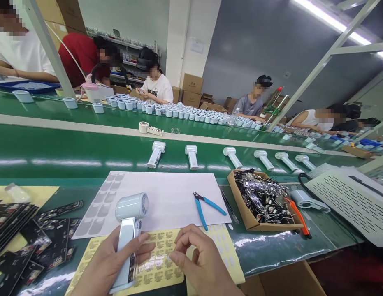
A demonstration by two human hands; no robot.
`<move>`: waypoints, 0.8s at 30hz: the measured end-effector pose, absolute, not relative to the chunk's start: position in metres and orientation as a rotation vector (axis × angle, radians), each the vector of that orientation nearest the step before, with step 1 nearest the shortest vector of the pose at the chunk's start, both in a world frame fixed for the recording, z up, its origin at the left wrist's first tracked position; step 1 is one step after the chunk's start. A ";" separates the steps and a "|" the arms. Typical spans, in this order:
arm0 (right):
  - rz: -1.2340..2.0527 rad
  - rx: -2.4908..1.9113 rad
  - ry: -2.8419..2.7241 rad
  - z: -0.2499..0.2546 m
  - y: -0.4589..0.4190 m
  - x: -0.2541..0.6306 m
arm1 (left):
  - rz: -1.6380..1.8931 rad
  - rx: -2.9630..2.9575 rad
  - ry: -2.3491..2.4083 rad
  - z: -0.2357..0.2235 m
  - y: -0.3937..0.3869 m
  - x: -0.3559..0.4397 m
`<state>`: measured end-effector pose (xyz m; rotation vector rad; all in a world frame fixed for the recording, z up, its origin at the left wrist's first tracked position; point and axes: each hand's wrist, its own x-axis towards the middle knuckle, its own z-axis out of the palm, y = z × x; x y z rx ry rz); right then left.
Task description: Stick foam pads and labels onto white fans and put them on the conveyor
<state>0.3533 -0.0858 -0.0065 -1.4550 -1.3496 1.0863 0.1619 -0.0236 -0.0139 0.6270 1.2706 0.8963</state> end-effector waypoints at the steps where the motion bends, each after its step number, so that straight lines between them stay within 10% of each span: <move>1: 1.048 -1.495 -1.379 -0.009 -0.085 0.356 | 0.899 0.644 1.279 -0.015 -0.022 0.161; 24: 1.354 -1.200 -1.305 0.024 -0.067 0.316 | 0.921 0.449 1.193 0.015 -0.022 0.158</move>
